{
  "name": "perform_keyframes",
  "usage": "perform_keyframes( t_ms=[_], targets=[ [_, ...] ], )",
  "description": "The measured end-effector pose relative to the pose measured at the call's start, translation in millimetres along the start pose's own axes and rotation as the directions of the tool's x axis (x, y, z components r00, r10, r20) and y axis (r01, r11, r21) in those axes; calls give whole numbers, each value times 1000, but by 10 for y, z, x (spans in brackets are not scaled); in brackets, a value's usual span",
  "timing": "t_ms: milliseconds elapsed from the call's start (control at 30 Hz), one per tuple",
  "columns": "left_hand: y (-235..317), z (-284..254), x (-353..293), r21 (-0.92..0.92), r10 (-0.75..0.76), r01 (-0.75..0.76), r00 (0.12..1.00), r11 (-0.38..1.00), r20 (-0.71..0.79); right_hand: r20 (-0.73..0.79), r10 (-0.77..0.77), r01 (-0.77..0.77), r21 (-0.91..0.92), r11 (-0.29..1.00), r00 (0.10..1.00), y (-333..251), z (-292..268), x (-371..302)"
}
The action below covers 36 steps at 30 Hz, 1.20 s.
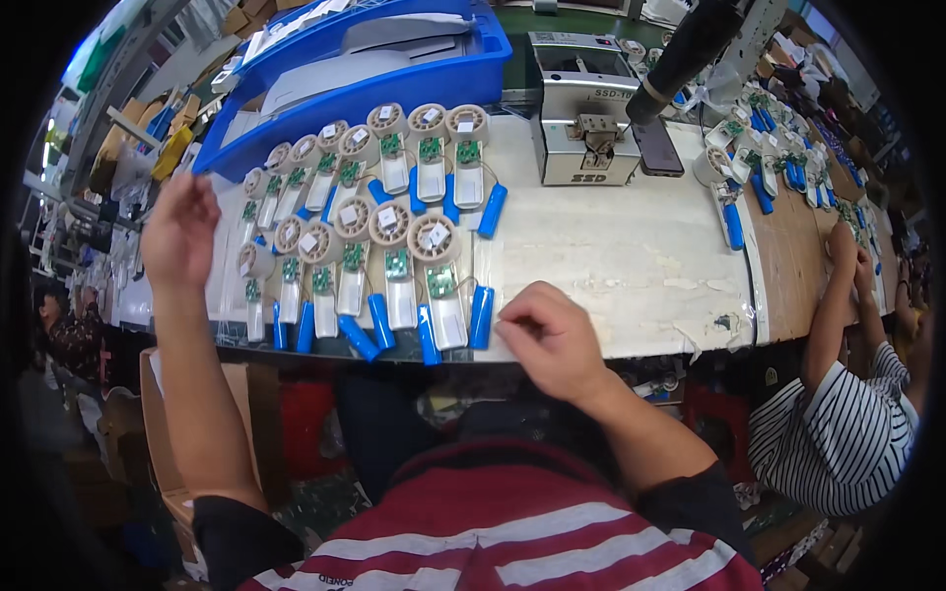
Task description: Assembling small electronic fan components and applying labels on a production line.
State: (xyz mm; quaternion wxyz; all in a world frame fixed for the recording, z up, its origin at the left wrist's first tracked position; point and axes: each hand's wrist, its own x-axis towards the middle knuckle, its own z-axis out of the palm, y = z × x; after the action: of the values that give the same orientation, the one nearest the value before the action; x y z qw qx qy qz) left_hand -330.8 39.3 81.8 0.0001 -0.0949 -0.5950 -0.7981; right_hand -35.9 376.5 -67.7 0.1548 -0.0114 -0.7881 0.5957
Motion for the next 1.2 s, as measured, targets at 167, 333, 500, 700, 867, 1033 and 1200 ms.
perform_keyframes(
  t_ms=[167,333,500,700,867,1033,1200],
  targets=[
    [-373,-54,-1650,-17,-184,189,970,982,158,88,-382,385,-390,837,920,-61,374,-48],
    [-781,41,-2530,-52,-449,464,875,884,182,262,-352,438,-520,733,899,-29,495,-67],
    [-834,517,-2530,37,-543,557,789,830,288,237,-370,438,-562,702,898,170,425,-23],
    [-1058,1102,-2234,114,-521,512,802,851,292,281,-274,386,-521,761,920,75,162,80],
    [-1219,1546,-2022,86,-639,636,747,767,183,206,-204,239,-161,958,957,-2,-195,114],
    [-1505,1884,-1848,-283,-706,749,661,599,255,215,-299,322,-79,943,930,82,-317,100],
    [-1756,2037,-1877,-409,-624,689,721,599,301,183,-425,462,-286,839,886,156,-387,17]
  ],
)
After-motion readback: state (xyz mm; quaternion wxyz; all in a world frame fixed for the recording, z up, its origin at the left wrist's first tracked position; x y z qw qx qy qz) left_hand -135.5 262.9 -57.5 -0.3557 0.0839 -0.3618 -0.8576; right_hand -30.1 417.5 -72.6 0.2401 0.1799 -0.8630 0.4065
